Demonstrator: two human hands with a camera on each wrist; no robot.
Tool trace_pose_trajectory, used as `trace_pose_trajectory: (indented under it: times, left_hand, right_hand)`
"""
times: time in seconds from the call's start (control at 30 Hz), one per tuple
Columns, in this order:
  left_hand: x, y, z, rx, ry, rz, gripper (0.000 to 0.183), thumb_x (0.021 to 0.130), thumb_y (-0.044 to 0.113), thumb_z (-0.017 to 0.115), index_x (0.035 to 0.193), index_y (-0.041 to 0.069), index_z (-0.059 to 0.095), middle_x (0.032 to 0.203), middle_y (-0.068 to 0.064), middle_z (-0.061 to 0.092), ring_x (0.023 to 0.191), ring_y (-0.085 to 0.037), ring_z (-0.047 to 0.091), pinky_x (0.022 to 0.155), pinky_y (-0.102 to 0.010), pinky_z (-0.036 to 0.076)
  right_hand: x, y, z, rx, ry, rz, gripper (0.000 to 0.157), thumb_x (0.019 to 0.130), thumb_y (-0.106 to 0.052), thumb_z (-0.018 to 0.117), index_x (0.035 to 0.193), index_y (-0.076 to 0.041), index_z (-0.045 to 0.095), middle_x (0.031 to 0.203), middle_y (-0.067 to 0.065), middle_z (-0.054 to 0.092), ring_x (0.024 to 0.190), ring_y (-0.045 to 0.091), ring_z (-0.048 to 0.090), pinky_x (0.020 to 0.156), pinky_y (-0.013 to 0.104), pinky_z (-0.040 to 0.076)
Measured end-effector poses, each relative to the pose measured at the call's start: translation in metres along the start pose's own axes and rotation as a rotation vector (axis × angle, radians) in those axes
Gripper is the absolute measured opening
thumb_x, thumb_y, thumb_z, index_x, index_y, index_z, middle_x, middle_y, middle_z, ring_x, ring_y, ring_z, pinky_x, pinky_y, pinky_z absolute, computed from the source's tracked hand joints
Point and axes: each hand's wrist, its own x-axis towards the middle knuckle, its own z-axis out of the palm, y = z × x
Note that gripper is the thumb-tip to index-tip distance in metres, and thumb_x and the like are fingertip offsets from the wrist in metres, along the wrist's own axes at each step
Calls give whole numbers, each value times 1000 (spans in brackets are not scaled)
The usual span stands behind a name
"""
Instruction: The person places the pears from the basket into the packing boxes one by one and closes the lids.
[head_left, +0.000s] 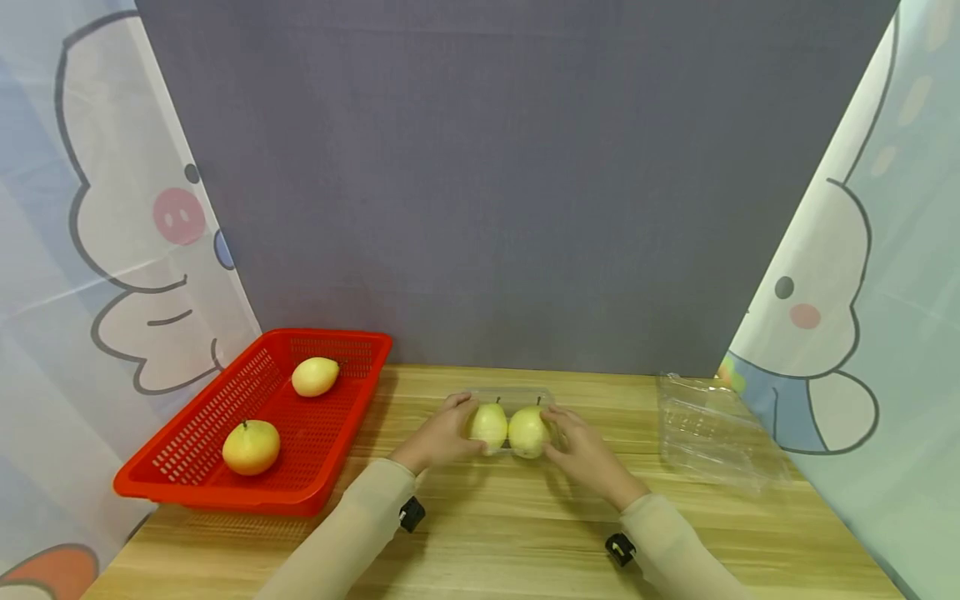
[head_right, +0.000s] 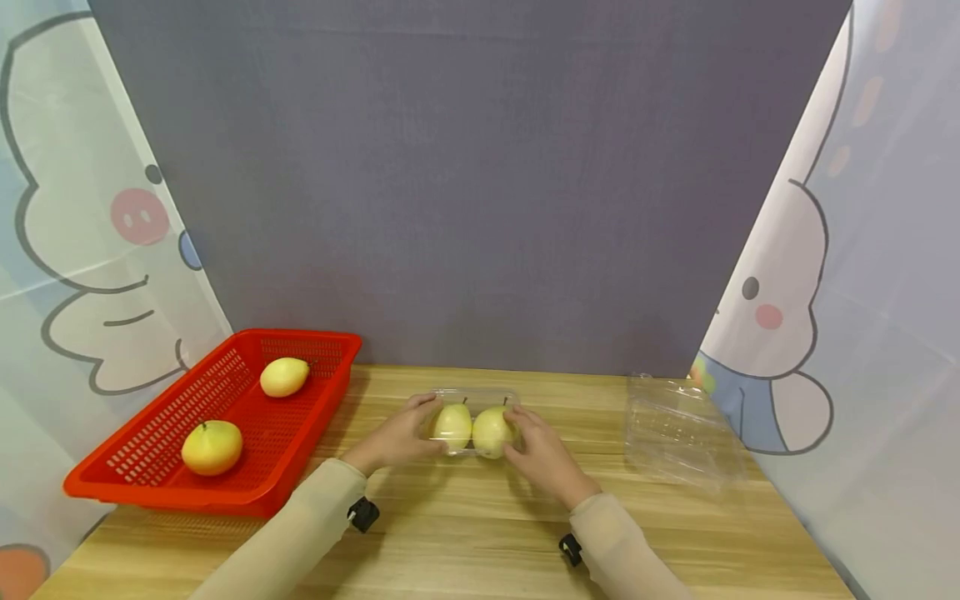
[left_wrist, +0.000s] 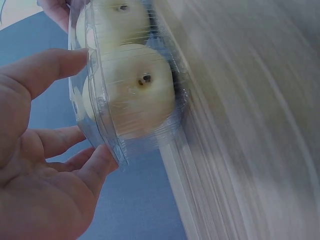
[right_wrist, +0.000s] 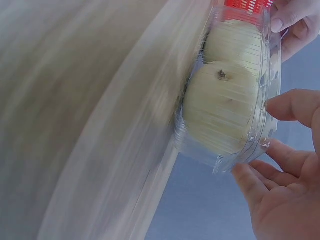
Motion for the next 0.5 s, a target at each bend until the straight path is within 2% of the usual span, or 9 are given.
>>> trace_pose_trajectory:
  times: [0.23,0.5]
  left_hand:
    - [1,-7,-6,-5,7,-9,77,89,16,77,149,-8,37,158,-26,25,144,-41,28,112,-56,32]
    - [1,-14,-13,17,12,-16,74,90,12,74,149,-11,35,157,-30,22,142,-47,29,111,-59,32]
  right_hand:
    - [11,-3,7,23,17,-20,51,91,-10,73,136,4,56,149,25,44,135,41,44,107,52,39]
    - [24,-7,16,33,24,-16,49,90,-11,74,135,3,58,148,23,46,136,40,44,109,52,37]
